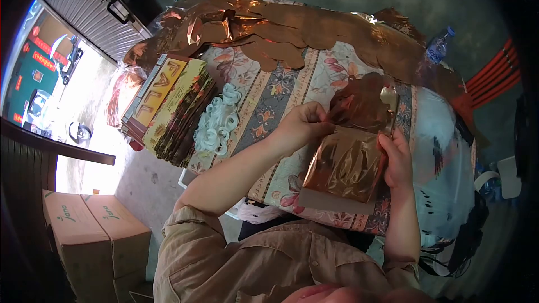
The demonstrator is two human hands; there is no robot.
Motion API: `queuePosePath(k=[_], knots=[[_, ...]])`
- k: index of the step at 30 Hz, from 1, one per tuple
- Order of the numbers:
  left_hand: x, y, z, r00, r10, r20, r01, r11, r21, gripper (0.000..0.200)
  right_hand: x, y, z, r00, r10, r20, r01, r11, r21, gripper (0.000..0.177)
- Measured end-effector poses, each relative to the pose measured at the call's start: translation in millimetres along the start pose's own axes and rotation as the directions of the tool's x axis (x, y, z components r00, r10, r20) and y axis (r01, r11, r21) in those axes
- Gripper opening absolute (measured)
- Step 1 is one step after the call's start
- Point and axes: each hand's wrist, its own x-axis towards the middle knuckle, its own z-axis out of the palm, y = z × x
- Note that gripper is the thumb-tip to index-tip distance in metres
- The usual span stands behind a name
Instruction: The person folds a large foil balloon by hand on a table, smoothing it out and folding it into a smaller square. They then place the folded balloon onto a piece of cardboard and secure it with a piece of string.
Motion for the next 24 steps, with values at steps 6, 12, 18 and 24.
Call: queuePosePath(k=[6, 12, 18, 24], knots=[[2, 0, -8, 0.997, -0.055, -0.057, 0.048, 0.992, -0.114, 0.019, -2, -5, 9, 0.989, 0.071, -0.129, -0.055, 0.991, 0.125, 0.021], [7, -5, -14, 0.996, -0.078, -0.039, 0.075, 0.994, -0.08, 0.016, 4, 13, -8, 0.999, -0.006, -0.034, 0.006, 1.0, 0.025, 0.018], [3, -1, -6, 0.997, -0.042, -0.064, 0.029, 0.981, -0.193, 0.015, 4, 14, -7, 1.0, -0.015, 0.002, 0.016, 0.999, -0.029, 0.014], [4, -2, -11, 0.997, -0.051, -0.05, 0.042, 0.983, -0.178, 0.014, 0, 4, 1, 0.99, 0.105, -0.093, -0.09, 0.984, 0.154, 0.018]])
